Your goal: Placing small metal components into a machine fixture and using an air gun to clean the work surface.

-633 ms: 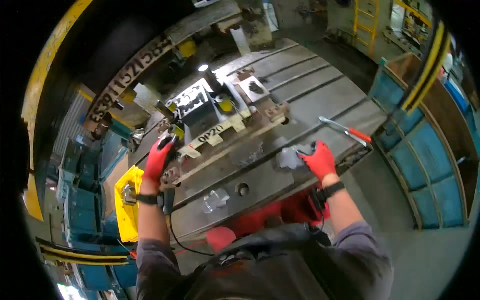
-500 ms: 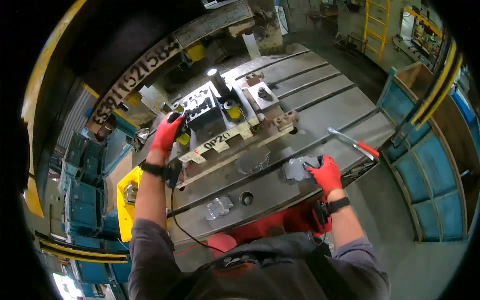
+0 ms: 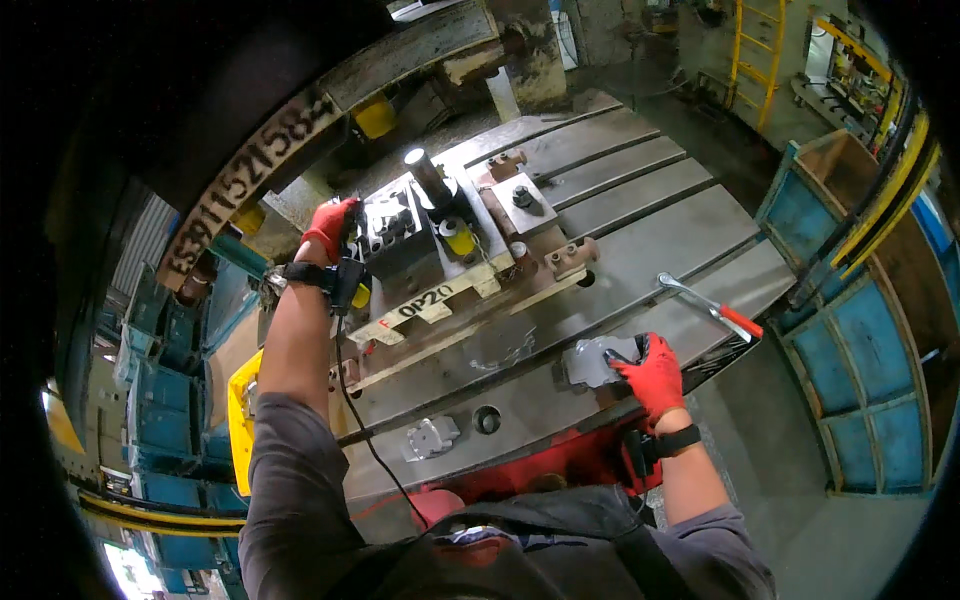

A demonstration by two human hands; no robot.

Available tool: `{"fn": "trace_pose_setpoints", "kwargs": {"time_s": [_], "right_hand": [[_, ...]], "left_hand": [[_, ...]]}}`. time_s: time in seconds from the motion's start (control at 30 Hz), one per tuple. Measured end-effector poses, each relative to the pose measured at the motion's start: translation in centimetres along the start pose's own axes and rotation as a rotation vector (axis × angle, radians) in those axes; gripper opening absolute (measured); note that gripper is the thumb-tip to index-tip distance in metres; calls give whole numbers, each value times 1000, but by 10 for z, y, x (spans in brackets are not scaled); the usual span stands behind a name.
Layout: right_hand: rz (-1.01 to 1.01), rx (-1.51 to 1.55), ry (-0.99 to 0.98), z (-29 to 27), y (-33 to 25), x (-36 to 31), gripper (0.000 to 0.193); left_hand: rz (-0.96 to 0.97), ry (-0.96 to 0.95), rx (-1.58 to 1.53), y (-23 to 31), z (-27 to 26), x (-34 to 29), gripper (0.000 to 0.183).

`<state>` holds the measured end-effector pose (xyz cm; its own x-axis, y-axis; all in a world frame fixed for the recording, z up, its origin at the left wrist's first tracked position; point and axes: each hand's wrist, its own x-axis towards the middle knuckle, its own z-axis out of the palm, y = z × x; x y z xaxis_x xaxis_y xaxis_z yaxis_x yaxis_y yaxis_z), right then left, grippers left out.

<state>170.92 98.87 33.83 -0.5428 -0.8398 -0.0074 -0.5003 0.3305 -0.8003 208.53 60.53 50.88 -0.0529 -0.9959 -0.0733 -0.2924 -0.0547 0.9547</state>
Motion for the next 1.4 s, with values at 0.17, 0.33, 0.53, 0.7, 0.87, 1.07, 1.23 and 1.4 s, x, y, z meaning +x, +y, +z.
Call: {"fn": "trace_pose_setpoints", "kwargs": {"time_s": [0.17,0.33,0.53,0.7,0.87,1.07,1.23,1.4], "right_hand": [[-7,32,-3,1,-7,-1,53],[-44,99,26,17,10,4,55],[119,402,-166,7,5,15,21],[22,472,-233,8,73,55,8],[84,390,-377,-9,29,40,13],[-287,-42,-373,-19,43,47,16],[-487,-124,-334,-17,54,52,23],[11,401,-435,-14,39,41,23]], "left_hand": [[128,69,-195,38,1,-58,12],[299,-121,-146,5,-23,-137,14],[-11,-150,-70,-79,-53,-264,21],[-164,-102,-77,-137,-41,-338,19],[-42,74,-57,-206,-31,-371,22],[168,126,775,-185,-19,-381,52],[354,45,981,-182,-7,-378,80],[308,-132,932,-186,0,-369,83]]}}
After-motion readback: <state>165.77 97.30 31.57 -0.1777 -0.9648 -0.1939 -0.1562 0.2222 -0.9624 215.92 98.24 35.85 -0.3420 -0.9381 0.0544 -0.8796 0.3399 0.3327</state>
